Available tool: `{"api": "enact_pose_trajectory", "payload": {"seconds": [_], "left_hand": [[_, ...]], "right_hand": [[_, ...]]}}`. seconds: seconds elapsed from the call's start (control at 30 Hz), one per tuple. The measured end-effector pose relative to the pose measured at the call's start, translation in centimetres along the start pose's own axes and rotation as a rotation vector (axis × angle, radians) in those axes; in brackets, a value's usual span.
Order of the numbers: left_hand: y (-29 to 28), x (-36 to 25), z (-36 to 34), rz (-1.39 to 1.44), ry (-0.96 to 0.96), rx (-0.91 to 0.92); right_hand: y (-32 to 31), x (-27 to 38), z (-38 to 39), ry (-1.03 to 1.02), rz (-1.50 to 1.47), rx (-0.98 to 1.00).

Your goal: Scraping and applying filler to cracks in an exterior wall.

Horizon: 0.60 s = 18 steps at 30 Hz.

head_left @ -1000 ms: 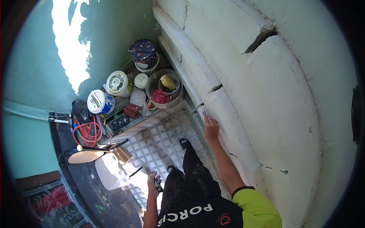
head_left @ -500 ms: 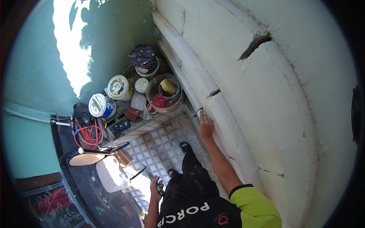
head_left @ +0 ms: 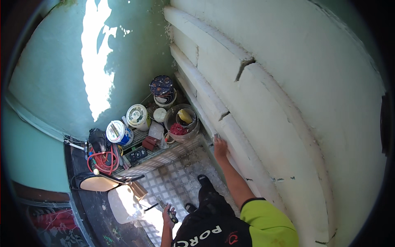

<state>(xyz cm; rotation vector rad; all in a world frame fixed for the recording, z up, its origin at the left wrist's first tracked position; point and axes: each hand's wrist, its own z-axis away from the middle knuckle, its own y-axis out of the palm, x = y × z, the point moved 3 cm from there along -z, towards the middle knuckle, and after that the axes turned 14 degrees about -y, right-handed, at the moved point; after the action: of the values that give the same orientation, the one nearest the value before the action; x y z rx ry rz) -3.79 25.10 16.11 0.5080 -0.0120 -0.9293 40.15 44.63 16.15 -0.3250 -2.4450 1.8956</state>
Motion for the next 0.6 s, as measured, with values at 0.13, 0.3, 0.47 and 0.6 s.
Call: {"api": "enact_pose_trajectory", "payload": {"seconds": [0.13,0.3,0.47,0.6], "left_hand": [[-3.5,-0.2,2.5,-0.009,0.102,-0.083],[-8.4,0.8,4.4,0.064,0.130,-0.182],[-14.6,2.1,4.1,0.179,0.090,-0.215],[-16.6,2.8,2.7,0.210,0.058,-0.153]], "right_hand": [[-0.8,1.7,0.3,-0.069,-0.003,0.023],[-1.5,-0.5,10.3,-0.029,0.026,0.000],[-4.6,-1.3,14.1,-0.049,-0.086,0.010],[-2.5,-1.2,9.4,-0.082,-0.094,-0.123]]}}
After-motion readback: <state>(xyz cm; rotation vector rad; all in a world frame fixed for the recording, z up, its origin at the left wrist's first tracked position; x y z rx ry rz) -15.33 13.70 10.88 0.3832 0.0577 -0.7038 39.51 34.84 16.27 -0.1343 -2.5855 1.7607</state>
